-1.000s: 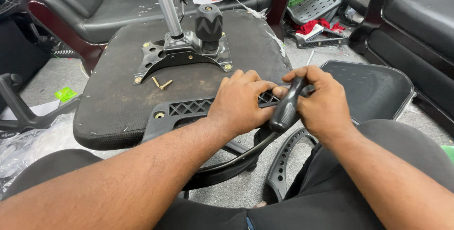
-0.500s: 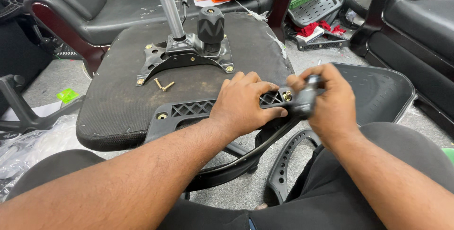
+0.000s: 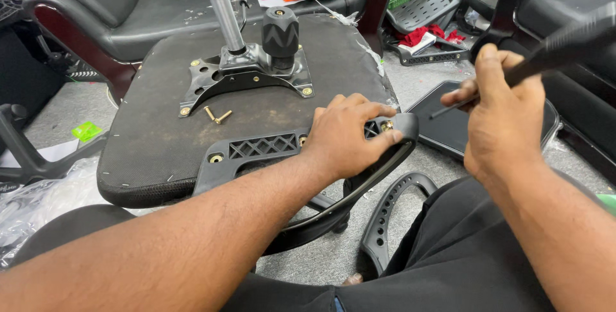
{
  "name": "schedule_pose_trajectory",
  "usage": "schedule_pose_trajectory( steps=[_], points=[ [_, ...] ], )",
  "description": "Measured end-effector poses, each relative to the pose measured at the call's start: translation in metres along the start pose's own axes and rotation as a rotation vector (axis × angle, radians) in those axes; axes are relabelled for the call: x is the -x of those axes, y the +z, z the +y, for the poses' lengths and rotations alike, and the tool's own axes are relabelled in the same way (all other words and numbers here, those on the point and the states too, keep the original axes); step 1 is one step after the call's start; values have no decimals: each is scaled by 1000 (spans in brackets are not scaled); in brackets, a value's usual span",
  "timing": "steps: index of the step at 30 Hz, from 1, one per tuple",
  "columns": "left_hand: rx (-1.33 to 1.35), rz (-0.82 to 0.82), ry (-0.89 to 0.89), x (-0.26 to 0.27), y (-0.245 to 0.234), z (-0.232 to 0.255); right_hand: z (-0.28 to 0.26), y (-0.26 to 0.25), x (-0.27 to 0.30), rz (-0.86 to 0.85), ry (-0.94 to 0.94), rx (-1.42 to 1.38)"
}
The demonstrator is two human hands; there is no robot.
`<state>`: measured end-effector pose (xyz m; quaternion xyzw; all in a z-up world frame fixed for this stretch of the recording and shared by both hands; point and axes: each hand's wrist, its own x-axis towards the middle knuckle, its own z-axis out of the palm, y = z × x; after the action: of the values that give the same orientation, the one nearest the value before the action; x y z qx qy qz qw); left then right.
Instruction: The person uses a screwdriver to fasten screws into a black plastic chair armrest, securing it to the chair base. They tighten multiple screws in sequence and then flip the chair to inspect the underside.
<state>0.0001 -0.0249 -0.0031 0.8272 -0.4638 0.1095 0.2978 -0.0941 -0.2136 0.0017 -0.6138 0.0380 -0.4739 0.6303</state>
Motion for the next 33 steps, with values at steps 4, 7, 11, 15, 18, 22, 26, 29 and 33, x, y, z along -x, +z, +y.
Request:
schedule_pose_trajectory(
  steps=[4, 7, 11, 15, 18, 22, 26, 29, 33],
  points=[
    [2, 1, -66, -3, 1, 2, -17, 15, -13, -95, 80, -251],
    [-8, -10, -102, -5, 0, 4, -29, 35, -14, -310, 92, -511],
    [-23, -17, -143, -8, -5, 6, -45, 53, -4, -304, 72, -200],
    [-13, -51, -151, -3, -6, 6, -54, 54, 6, -300, 15, -52],
    [-9, -69, -153, -2, -8, 7, -58, 54, 10, -294, -1, 15],
    [-11, -60, -132, -1, -12, 4, -59, 60, 15, -295, -35, 62],
    [3, -66, -131, 1, -10, 2, -57, 62, 16, -315, -45, 59],
    [6, -63, -131, 1, -10, 1, -57, 63, 15, -307, -49, 64],
    [10, -49, -121, 2, -11, 1, -58, 65, 15, -284, -38, 91]
  ],
)
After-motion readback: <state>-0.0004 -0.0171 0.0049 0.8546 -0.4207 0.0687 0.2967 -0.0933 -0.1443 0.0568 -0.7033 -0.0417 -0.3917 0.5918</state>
